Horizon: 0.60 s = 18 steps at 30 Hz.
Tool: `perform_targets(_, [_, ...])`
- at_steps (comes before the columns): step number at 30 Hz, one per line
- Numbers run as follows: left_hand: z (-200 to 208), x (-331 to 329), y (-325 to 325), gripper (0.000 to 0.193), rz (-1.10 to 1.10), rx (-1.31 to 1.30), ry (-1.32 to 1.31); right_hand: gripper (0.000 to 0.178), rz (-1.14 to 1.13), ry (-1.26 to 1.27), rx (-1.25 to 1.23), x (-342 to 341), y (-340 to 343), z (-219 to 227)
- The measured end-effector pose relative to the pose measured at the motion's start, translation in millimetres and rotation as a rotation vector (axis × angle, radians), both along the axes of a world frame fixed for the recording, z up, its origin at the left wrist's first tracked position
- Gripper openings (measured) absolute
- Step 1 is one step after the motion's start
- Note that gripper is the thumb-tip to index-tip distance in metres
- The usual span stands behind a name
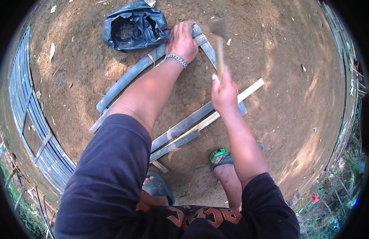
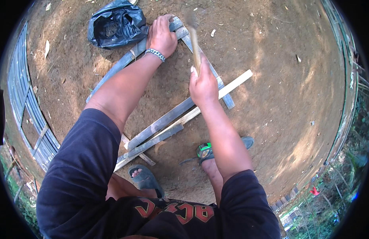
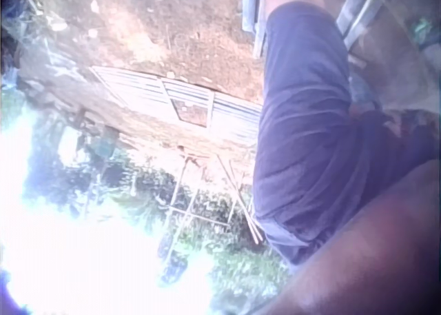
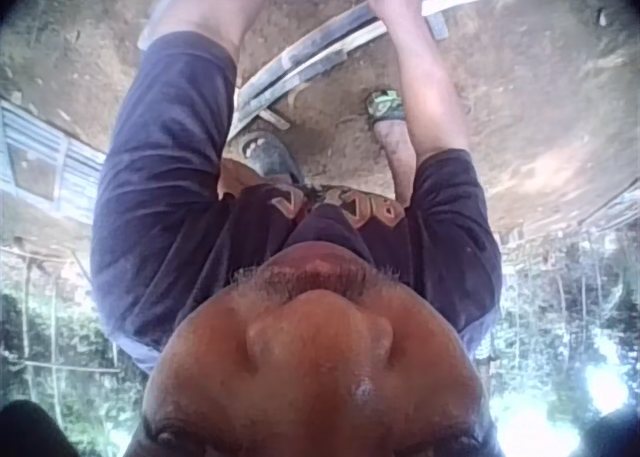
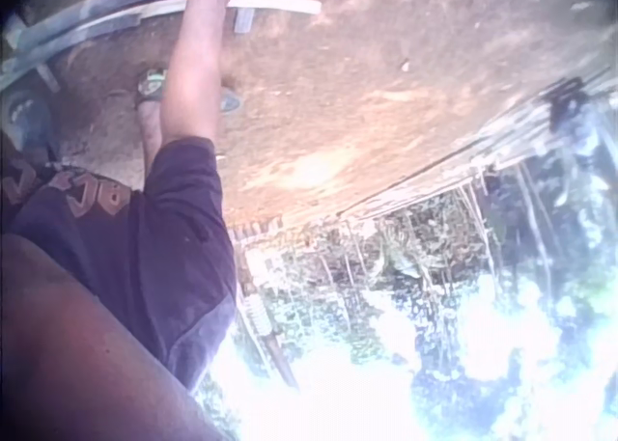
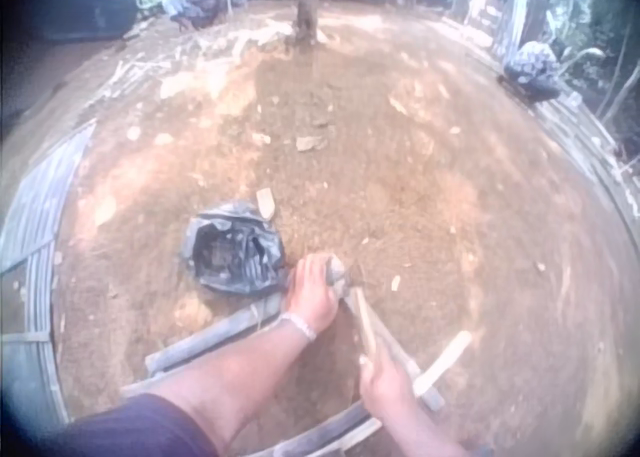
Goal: The person assembles a rectangular bamboo frame by nailing thin bamboo strips to a metal grid structure. They use a hammer to drive nails into the bamboo, securing the pieces together on the ground.
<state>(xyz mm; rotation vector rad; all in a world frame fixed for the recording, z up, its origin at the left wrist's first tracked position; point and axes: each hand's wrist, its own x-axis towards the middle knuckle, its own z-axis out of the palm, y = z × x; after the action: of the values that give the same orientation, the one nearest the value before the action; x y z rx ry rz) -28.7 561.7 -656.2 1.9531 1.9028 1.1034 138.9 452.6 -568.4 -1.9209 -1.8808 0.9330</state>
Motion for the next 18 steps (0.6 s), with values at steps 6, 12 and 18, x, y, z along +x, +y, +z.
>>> perform_targets(6, [0, -7, -4, 0.049, -0.007, -0.009, 0.001, 0.057, -0.002, 0.194, 0.406, -6, -11, 5])
perform_targets(12, [2, 0, 0, 0.050, -0.021, -0.014, -0.039, 0.057, 0.022, -0.061, 0.171, 2, -6, -21])
perform_targets(18, [-1, -4, -4, 0.051, -0.001, -0.004, -0.009, 0.058, -0.008, 0.168, 0.432, -2, -11, -8])
